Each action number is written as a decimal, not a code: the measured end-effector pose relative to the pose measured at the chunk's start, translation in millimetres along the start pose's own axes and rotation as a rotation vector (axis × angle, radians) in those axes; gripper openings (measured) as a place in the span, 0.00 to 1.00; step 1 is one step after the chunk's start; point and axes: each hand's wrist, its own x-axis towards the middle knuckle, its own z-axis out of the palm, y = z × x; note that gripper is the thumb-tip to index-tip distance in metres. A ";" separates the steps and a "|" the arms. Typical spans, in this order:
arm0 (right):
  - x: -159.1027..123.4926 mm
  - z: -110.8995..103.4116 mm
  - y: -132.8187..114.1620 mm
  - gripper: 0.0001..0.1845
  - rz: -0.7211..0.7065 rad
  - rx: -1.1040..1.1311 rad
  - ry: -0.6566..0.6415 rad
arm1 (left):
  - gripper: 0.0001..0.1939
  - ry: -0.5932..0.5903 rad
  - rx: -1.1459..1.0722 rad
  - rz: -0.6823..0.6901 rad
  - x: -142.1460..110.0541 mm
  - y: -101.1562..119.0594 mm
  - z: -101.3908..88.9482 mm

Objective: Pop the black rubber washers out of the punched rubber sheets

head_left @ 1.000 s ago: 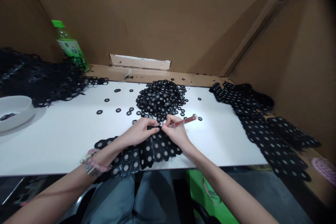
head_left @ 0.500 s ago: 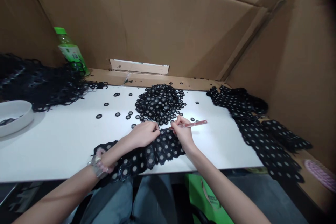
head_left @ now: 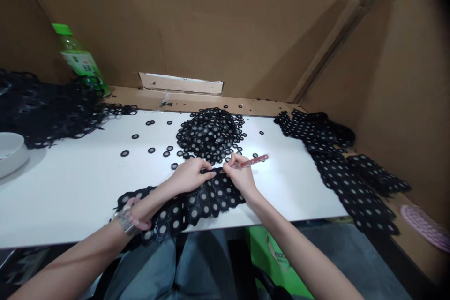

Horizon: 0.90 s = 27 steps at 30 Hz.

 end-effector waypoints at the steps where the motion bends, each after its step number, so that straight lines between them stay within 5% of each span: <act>1: -0.1 0.2 0.3 0.11 -0.004 -0.005 -0.003 | 0.15 0.000 -0.003 0.003 0.0 -0.2 0.2; 21: -4.3 6.6 -4.3 0.13 -0.186 -0.177 -0.097 | 0.11 -0.018 -0.174 0.133 1.0 -4.0 2.6; 27: -1.6 1.0 -2.4 0.13 0.054 0.127 -0.018 | 0.10 0.001 -0.055 0.121 -1.1 2.3 -1.8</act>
